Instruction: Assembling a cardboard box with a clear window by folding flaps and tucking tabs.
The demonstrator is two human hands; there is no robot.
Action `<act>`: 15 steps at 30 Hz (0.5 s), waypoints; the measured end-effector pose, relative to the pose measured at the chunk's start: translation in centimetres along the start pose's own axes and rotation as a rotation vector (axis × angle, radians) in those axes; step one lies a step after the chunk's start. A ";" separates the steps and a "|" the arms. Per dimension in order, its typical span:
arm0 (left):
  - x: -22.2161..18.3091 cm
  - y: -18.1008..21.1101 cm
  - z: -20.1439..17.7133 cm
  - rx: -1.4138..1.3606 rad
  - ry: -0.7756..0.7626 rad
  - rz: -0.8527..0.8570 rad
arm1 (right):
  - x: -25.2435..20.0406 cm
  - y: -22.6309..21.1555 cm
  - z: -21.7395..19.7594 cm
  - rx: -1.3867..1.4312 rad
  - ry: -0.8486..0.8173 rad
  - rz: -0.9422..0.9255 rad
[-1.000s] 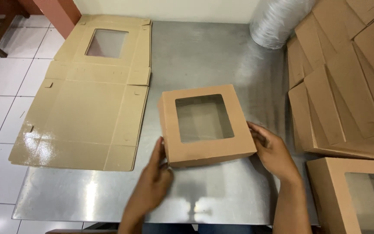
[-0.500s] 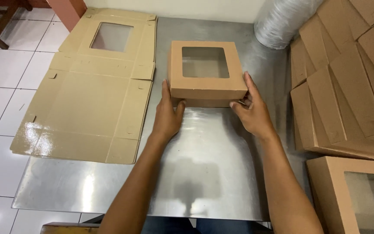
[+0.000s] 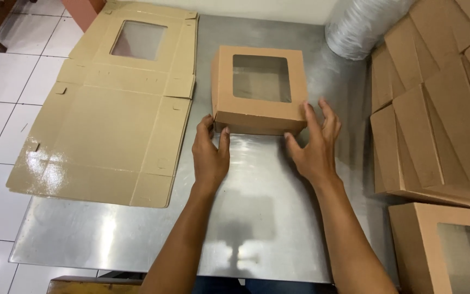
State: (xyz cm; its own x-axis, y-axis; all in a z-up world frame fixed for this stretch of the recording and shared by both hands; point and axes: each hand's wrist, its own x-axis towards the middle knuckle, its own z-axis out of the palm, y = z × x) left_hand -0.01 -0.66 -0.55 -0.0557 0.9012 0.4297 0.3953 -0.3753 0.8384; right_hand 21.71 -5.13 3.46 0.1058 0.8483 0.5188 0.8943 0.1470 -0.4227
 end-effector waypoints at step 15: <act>-0.1 -0.8 -0.6 -0.232 0.046 -0.077 | 5.4 -8.7 4.5 -0.076 -0.175 -0.426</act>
State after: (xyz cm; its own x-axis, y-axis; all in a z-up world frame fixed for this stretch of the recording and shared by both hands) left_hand -0.88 -0.62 -1.05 -0.1213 0.9203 0.3718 0.1676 -0.3502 0.9216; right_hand 12.50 0.47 6.59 -0.3467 0.7946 0.4984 0.8723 0.4685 -0.1403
